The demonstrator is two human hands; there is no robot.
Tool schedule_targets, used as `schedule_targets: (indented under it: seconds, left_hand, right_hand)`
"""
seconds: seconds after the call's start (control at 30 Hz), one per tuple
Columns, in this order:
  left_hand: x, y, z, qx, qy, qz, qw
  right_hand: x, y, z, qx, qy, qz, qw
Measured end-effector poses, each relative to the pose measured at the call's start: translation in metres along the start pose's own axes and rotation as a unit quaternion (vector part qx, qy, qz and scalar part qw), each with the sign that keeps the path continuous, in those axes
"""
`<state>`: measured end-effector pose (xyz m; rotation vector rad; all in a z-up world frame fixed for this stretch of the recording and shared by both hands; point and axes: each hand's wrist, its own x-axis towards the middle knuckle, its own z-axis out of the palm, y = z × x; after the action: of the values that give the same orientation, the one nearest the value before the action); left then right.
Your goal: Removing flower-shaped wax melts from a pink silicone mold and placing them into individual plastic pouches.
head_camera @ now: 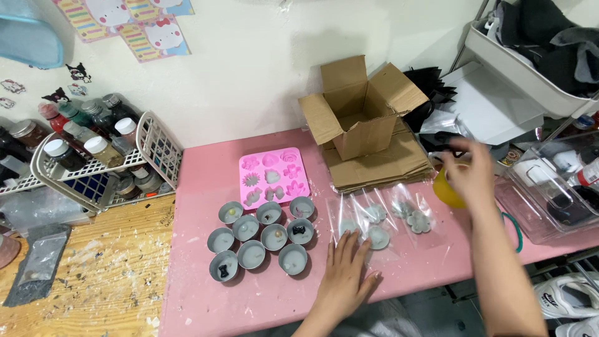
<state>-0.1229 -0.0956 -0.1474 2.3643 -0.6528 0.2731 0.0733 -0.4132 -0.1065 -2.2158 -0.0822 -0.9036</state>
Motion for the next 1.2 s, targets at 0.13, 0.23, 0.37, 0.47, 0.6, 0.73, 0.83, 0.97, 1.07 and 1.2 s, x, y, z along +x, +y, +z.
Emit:
schedule_targets:
  seconds: [0.13, 0.23, 0.37, 0.47, 0.6, 0.73, 0.83, 0.97, 1.07, 1.2]
  left_hand:
    - [0.002, -0.006, -0.002, -0.101, 0.037, -0.011, 0.994]
    - [0.003, -0.014, 0.000, -0.170, 0.067, -0.040, 0.982]
    - [0.002, -0.017, 0.000, -0.257, 0.101, -0.058, 0.959]
    - [0.003, -0.018, 0.001, -0.286, 0.108, -0.075, 0.949]
    - [0.003, -0.016, 0.001, -0.308, 0.106, -0.085, 0.942]
    - [0.003, -0.005, -0.010, -0.309, 0.107, -0.075, 0.942]
    - [0.009, 0.005, -0.035, -0.350, 0.045, -0.087, 0.932]
    - [0.024, 0.003, -0.066, -0.269, 0.004, -0.017, 0.963]
    - [0.039, -0.001, -0.081, -0.251, 0.001, -0.001, 0.968]
    - [0.051, -0.005, -0.093, -0.224, 0.000, 0.002, 0.975]
  right_hand:
    - [0.092, 0.071, 0.029, -0.082, -0.007, -0.038, 0.996]
    - [0.130, 0.094, 0.048, -0.138, -0.028, -0.123, 0.982]
    - [0.145, 0.081, 0.051, -0.265, -0.144, -0.061, 0.951]
    - [0.150, 0.093, 0.052, -0.270, -0.150, -0.043, 0.950]
    - [0.150, 0.118, 0.053, -0.235, -0.138, -0.064, 0.960]
    - [0.149, 0.095, 0.035, -0.234, -0.139, -0.061, 0.960]
    - [0.152, 0.090, 0.023, -0.266, -0.116, -0.097, 0.952]
    - [0.152, 0.073, 0.006, -0.277, -0.082, -0.141, 0.947]
    - [0.154, 0.057, -0.009, -0.223, -0.029, -0.168, 0.960]
    - [0.158, 0.050, -0.025, -0.164, 0.046, -0.250, 0.953]
